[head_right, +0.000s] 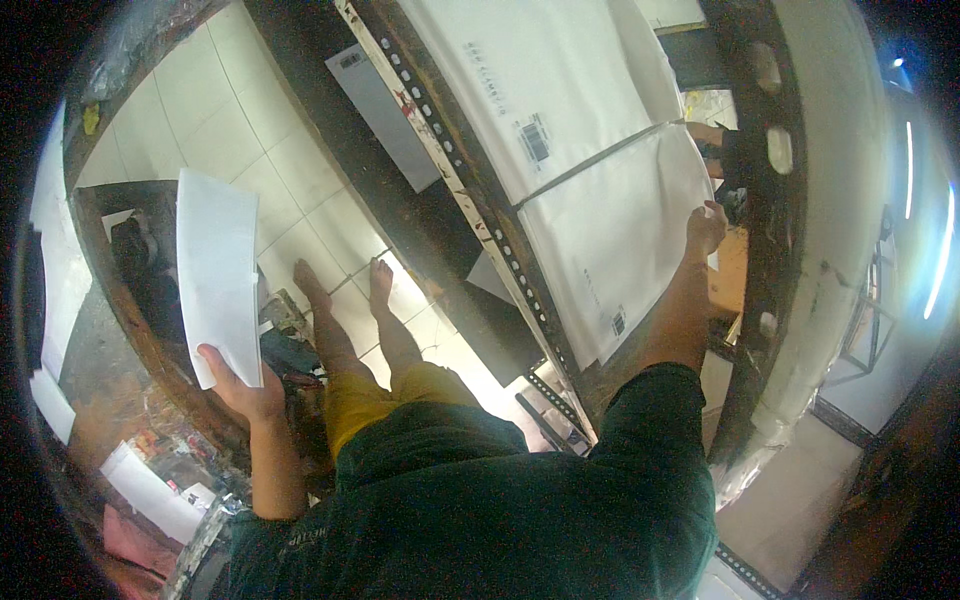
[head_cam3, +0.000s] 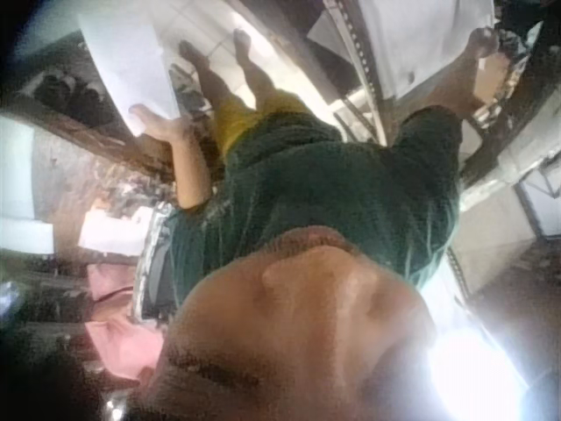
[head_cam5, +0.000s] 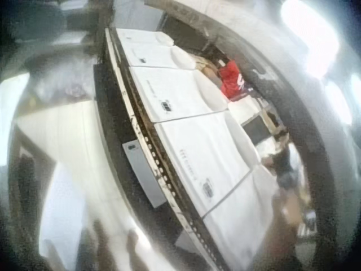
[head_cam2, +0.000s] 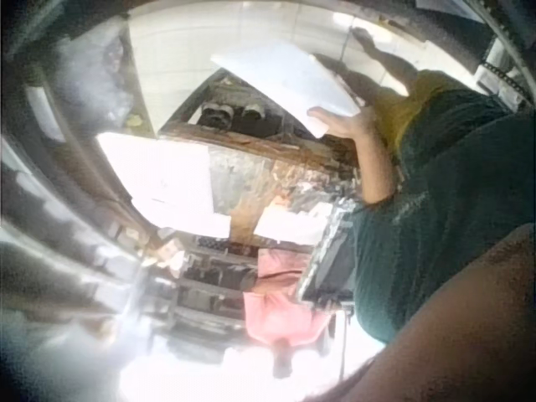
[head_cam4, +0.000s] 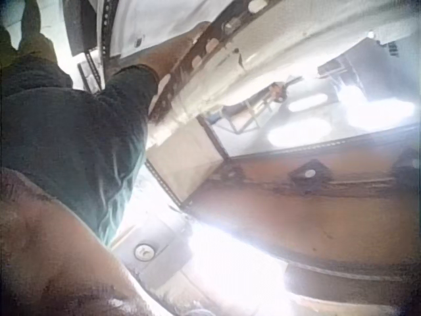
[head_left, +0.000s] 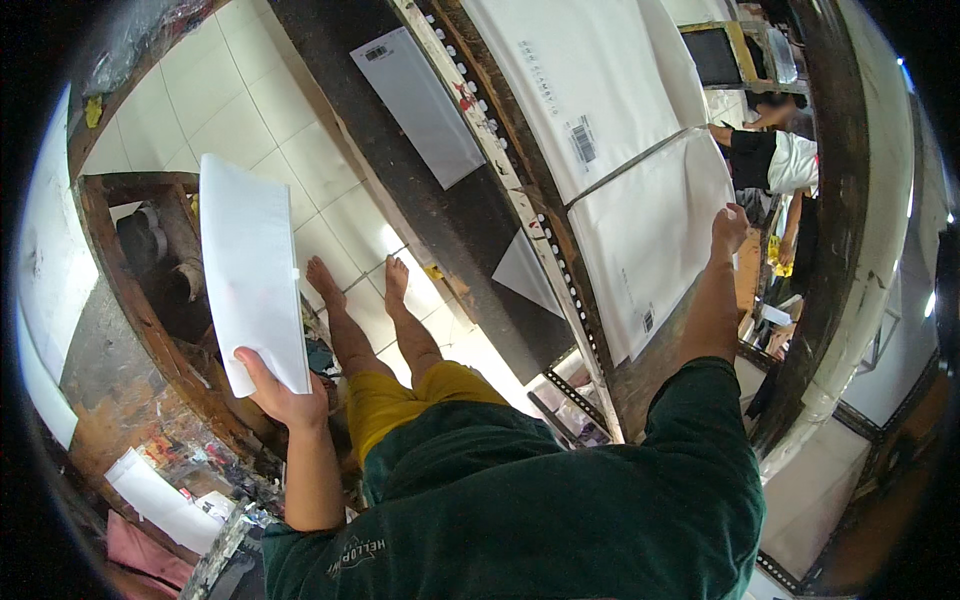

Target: The person repeatedly picks up white paper sheets from a table, places them into white envelopes, and stacks the envelopes on a metal shelving unit. Another person in a pink shirt works at the same table in the background.

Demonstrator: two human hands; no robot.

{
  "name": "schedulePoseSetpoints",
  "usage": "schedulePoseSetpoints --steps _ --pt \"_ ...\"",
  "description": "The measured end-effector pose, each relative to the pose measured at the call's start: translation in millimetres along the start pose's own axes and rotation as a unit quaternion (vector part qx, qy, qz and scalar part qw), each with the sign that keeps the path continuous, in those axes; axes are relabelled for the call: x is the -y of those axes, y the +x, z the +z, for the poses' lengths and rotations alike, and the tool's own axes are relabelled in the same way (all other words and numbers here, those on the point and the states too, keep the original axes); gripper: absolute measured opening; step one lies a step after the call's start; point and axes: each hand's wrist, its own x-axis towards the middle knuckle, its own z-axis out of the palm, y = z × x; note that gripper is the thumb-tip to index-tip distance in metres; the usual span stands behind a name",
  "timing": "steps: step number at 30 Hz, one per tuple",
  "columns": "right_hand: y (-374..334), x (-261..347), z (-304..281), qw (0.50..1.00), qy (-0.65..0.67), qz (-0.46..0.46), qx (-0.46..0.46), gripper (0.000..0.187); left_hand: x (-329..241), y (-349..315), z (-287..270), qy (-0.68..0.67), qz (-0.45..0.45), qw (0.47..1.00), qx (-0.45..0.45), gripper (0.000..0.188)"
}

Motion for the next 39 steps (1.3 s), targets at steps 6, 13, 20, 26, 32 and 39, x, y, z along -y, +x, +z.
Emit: schedulePoseSetpoints --steps 6,13,20,26,32,39 --pt "-50.1 23.4 -6.3 0.974 0.063 -0.207 0.069 0.05 -12.2 -4.9 15.3 -0.007 -0.016 1.0 0.015 0.044" --pt "-105.4 64.5 -8.6 0.943 0.174 -0.177 0.222 0.054 -28.7 -11.3 27.5 -0.005 0.001 0.999 0.054 0.047" --pt "-109.9 85.9 -22.5 0.947 0.154 -0.127 0.253 0.059 -36.5 -14.3 22.5 0.02 -0.012 0.997 0.073 0.046" --pt "-109.8 89.3 -28.0 0.951 0.149 -0.128 0.238 0.06 -50.7 -23.1 31.0 0.017 -0.014 0.996 0.082 0.046" --pt "-121.1 120.9 -66.5 0.951 0.223 -0.049 0.206 0.053 -64.4 -17.1 38.2 -0.083 -0.054 0.992 0.081 0.044" --pt "-256.5 231.3 -196.7 0.533 0.702 -0.181 0.436 0.05 -91.1 -42.8 45.7 -0.105 -0.105 0.979 0.142 0.045"
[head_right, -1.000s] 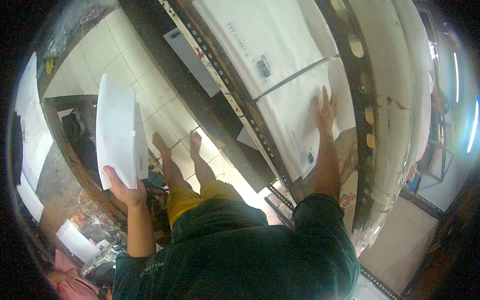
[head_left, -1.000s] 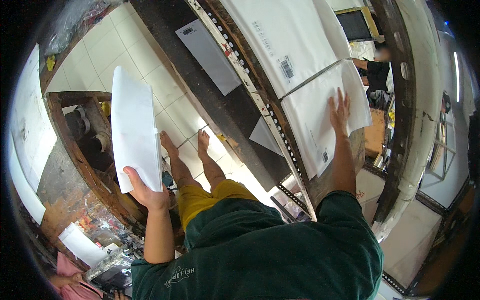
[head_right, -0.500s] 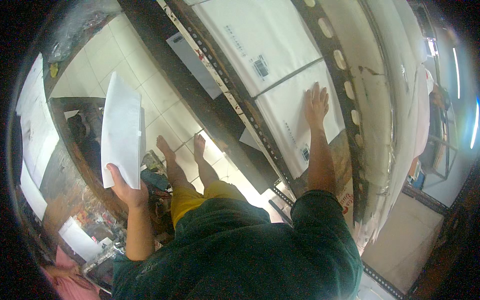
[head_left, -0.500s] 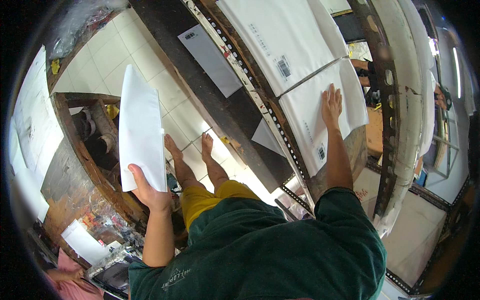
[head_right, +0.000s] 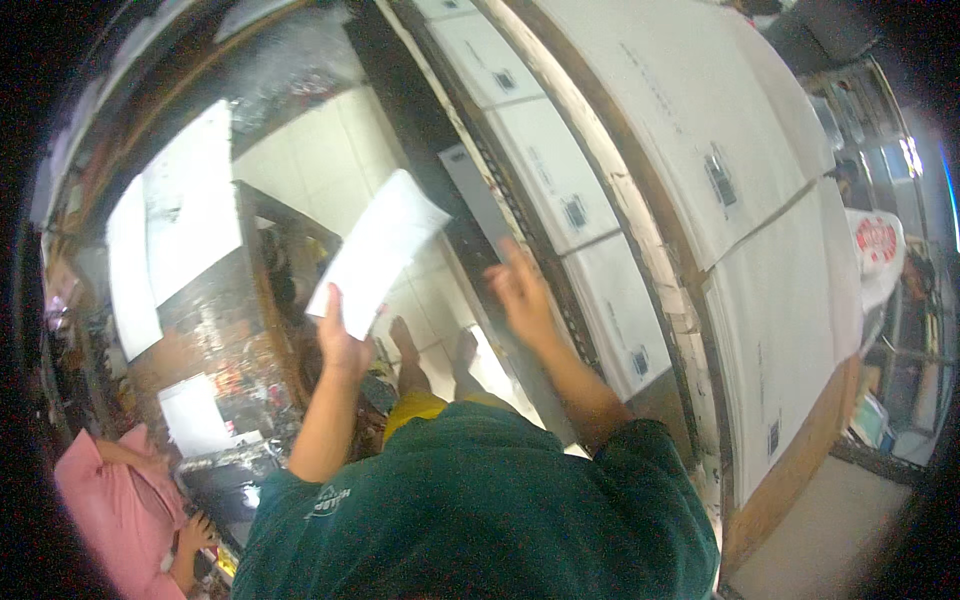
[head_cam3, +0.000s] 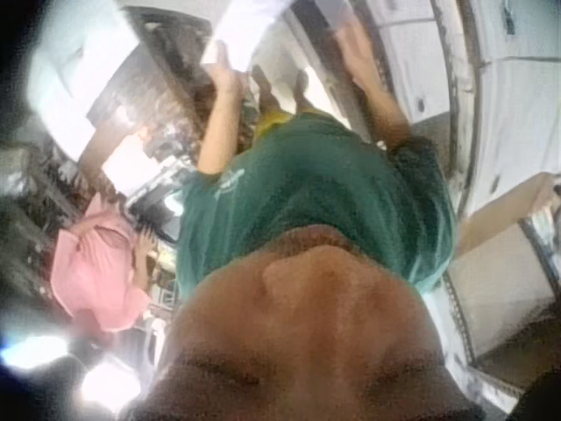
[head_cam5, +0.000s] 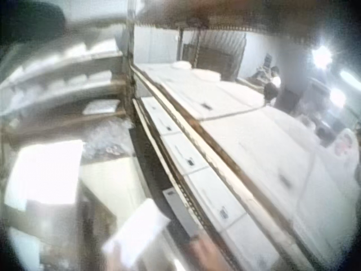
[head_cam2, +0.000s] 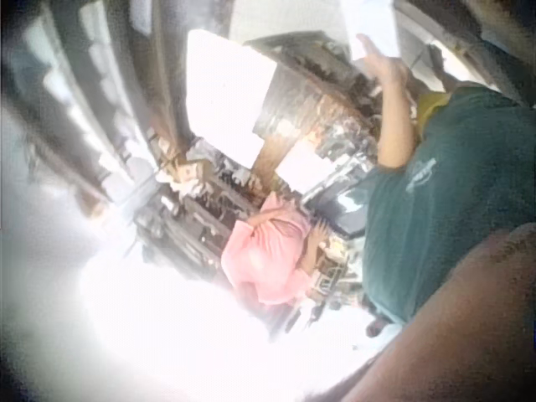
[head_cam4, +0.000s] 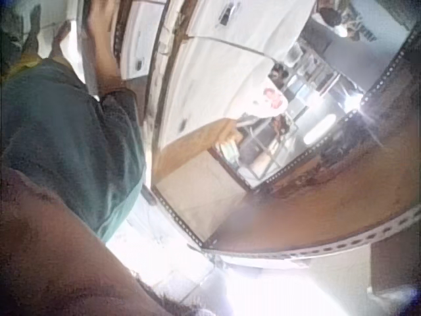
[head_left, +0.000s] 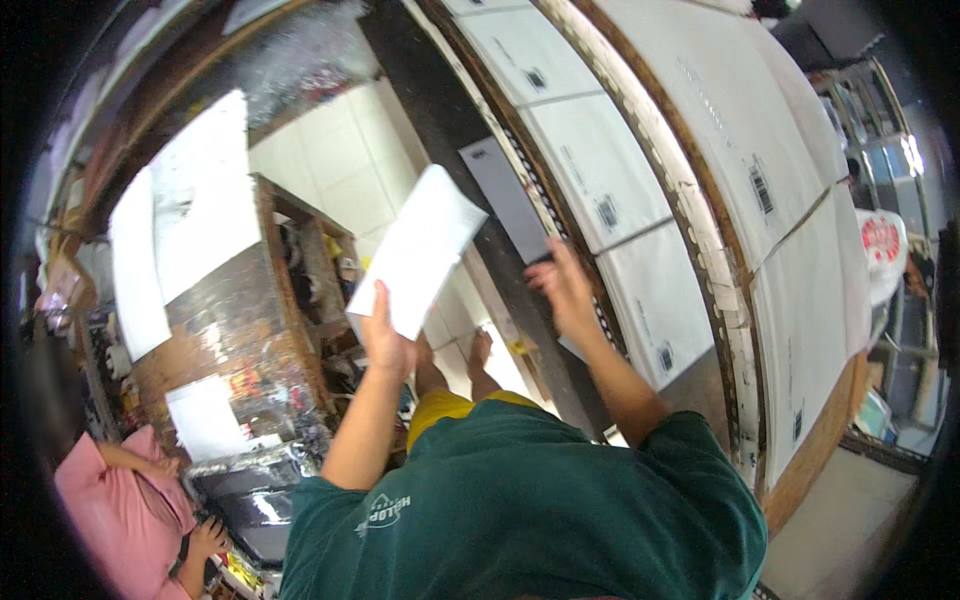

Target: The person repeatedly picks up white paper sheets from a table, places them into white envelopes, and stacks the envelopes on a metal shelving unit. Another person in a pink shirt works at the same table in the background.

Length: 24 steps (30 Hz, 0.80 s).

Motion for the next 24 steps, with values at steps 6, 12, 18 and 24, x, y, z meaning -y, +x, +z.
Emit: schedulePoseSetpoints --steps 6,12,18,24 --pt "-19.2 52.5 106.7 0.963 0.252 0.07 0.06 0.041 1.7 -41.8 -11.5 0.004 -0.024 0.998 0.051 0.044" --pt "-2.2 67.4 126.1 0.978 0.185 0.055 0.078 0.036 -5.6 -47.0 -40.3 0.009 -0.045 0.998 0.039 0.041" --pt "12.7 73.0 130.3 0.986 0.163 0.008 0.025 0.048 -21.3 -69.2 -47.2 0.074 -0.177 0.977 0.087 0.043" --pt "30.2 59.1 100.3 0.99 0.138 0.026 -0.003 0.032 1.2 -56.1 -78.4 0.213 -0.204 0.942 0.16 0.046"
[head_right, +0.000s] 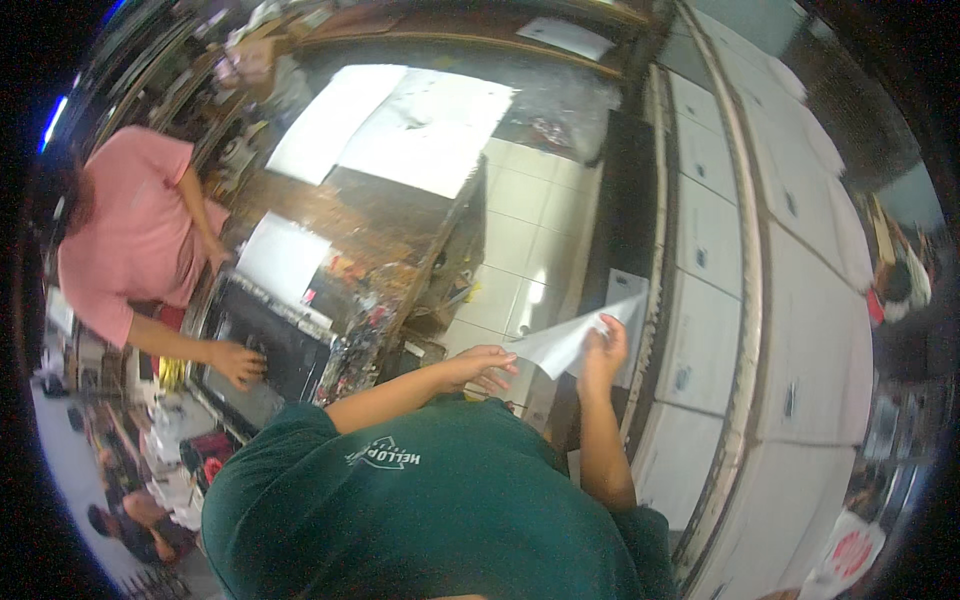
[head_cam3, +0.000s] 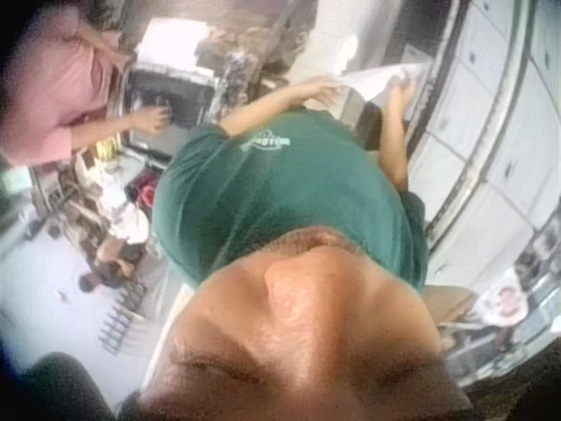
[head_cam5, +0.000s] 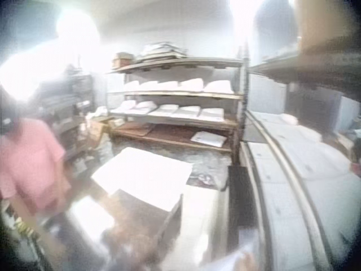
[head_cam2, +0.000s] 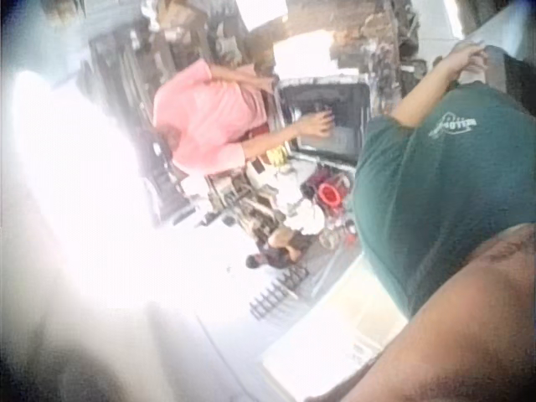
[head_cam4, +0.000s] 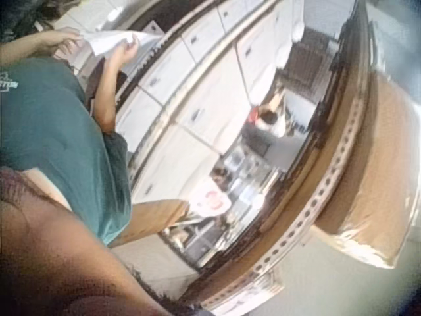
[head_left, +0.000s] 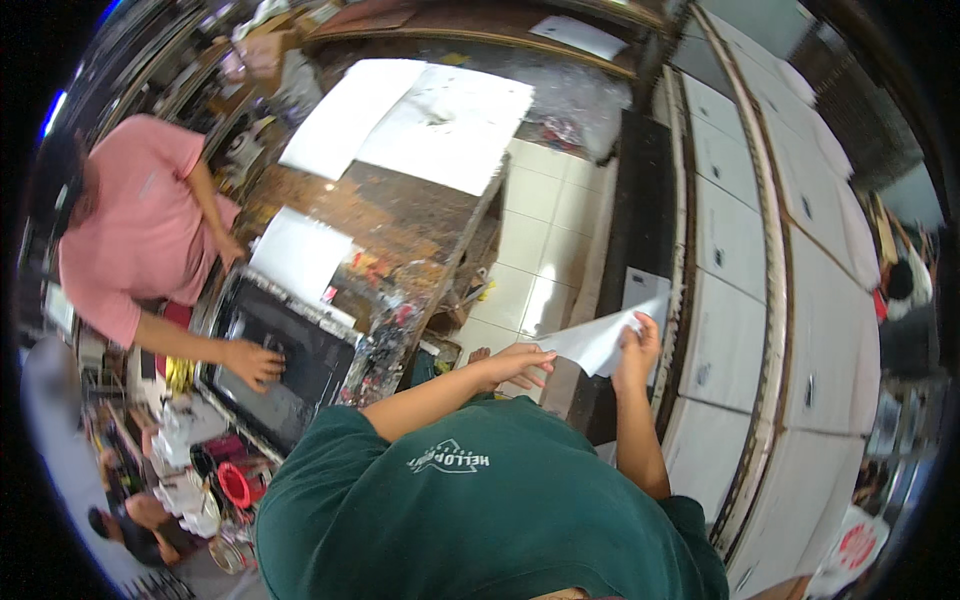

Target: The person repeatedly picks up white paper sheets from a table, places them into white envelopes, and stacks the envelopes on a metal shelving unit. Another person in a pink shirt works at the same table in the background.

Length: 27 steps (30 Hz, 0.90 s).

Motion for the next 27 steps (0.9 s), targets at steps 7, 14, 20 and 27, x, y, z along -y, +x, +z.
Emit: schedulePoseSetpoints --steps 7,14,20,27 --pt "2.2 4.3 -22.8 0.992 -0.124 0.012 -0.007 0.033 20.7 39.8 -80.9 -0.044 0.079 0.972 -0.216 0.042" --pt "19.9 -30.1 -75.2 0.954 -0.294 -0.051 0.002 0.042 7.2 38.8 -105.5 -0.135 0.1 0.945 -0.28 0.04" --pt "29.7 -30.9 -75.3 0.922 -0.378 -0.084 0.006 0.042 4.2 41.9 -113.5 -0.183 0.08 0.94 -0.278 0.035" --pt "24.7 -33.8 -85.6 0.907 -0.414 -0.078 0.004 0.037 -12.9 41.3 -114.6 -0.188 0.132 0.929 -0.291 0.041"
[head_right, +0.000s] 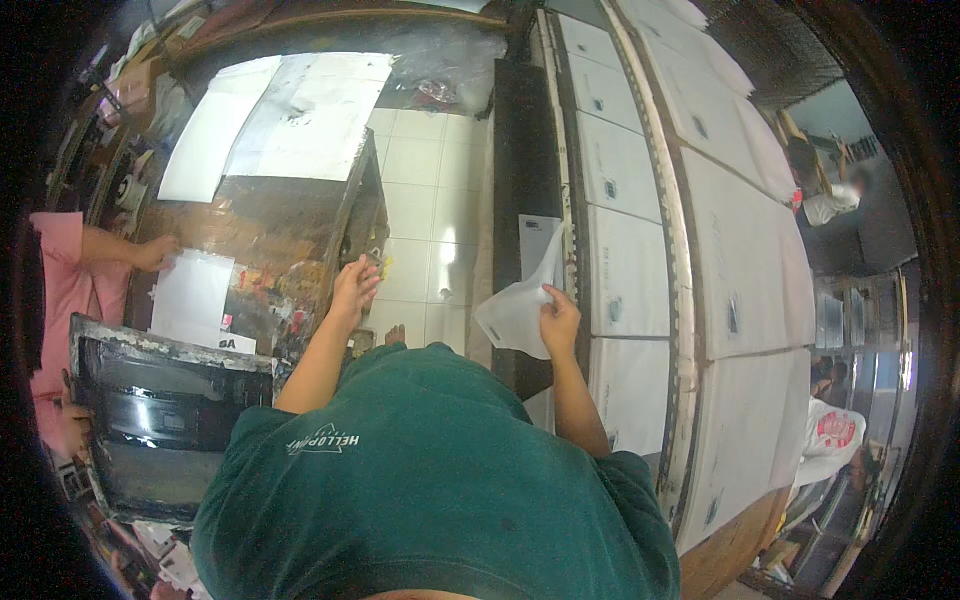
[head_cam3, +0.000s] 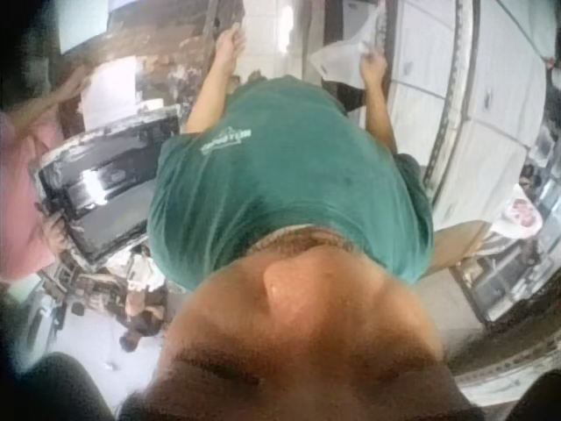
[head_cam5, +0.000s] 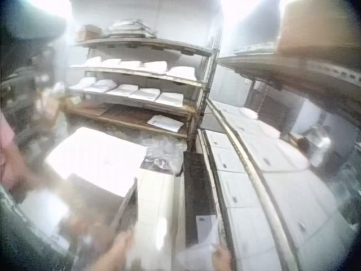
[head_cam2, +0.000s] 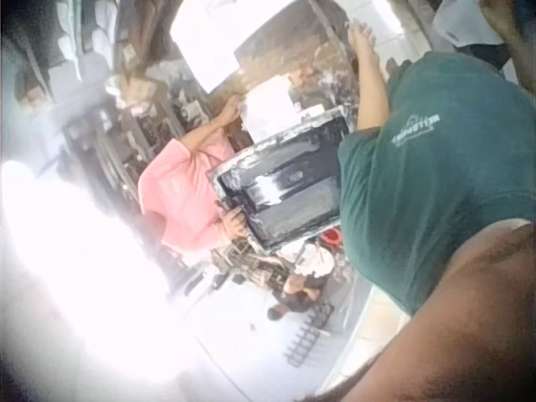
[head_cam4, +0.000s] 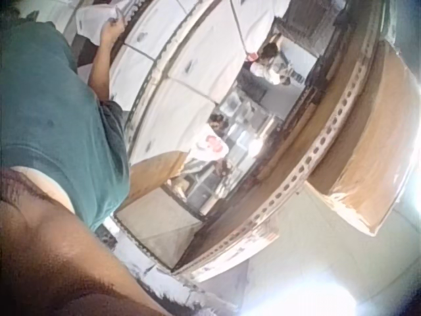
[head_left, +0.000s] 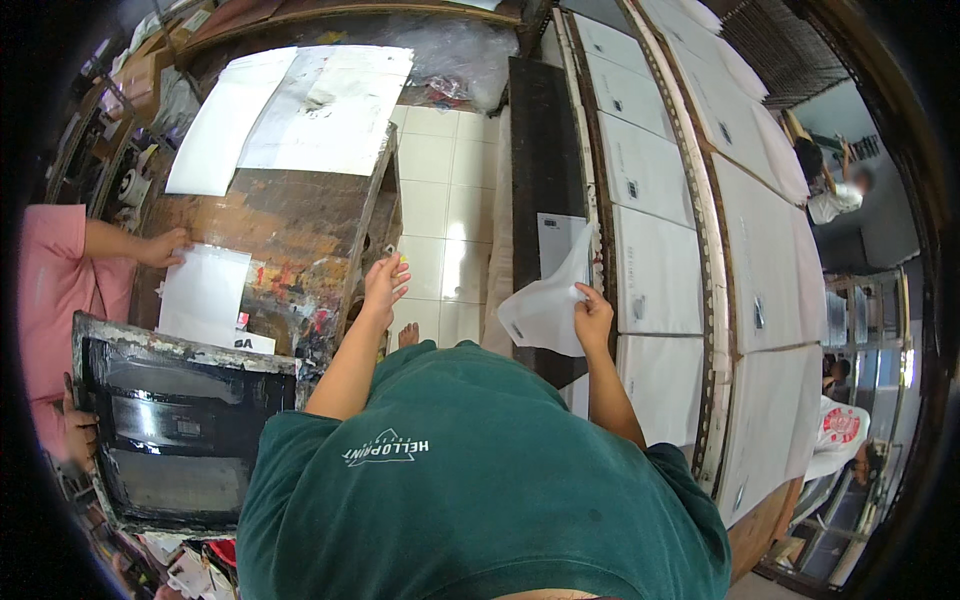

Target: The person repeatedly picks up white paper sheets from a table, places them into white envelopes, and stacks the envelopes on a metal shelving unit. Another person in a pink shirt works at the same table in the background.

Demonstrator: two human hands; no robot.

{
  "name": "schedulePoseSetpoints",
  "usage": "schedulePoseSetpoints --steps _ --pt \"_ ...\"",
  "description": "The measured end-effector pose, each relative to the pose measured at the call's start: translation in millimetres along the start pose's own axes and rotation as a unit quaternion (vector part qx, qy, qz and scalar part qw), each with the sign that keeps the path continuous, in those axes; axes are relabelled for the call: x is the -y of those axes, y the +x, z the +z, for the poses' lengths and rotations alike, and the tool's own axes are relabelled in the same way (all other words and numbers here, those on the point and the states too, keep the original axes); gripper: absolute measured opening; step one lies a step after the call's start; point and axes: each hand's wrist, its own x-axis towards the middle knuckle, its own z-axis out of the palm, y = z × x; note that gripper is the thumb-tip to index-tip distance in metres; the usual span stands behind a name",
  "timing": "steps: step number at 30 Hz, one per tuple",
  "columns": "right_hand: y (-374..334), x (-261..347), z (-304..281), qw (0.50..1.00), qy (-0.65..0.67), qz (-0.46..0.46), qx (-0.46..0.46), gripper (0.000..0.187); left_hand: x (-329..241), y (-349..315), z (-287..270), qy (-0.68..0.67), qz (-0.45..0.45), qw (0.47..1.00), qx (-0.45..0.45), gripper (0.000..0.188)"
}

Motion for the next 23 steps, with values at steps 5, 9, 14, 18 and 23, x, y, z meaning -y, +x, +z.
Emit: schedulePoseSetpoints --steps 5,9,14,18,23 --pt "-3.1 -17.2 -4.2 0.999 0.036 -0.022 0.032 0.036 5.0 8.8 -8.7 -0.043 0.006 0.998 -0.036 0.035" --pt "0.3 -26.9 6.4 0.998 0.008 -0.056 0.003 0.04 -9.9 17.5 -26.4 -0.156 0.03 0.986 -0.052 0.045" --pt "15.8 -10.9 13.6 0.999 0.024 0.003 0.043 0.041 -36.3 29.8 -66.0 -0.39 0.158 0.902 -0.096 0.08" --pt "23.3 -1.1 18.7 0.999 0.026 -0.009 0.032 0.04 -56.5 22.8 -94.5 -0.479 0.237 0.837 -0.121 0.104" --pt "22.9 16.7 15.1 1.0 0.01 -0.005 0.025 0.041 -65.6 33.6 -125.7 -0.547 0.278 0.777 -0.143 0.109"
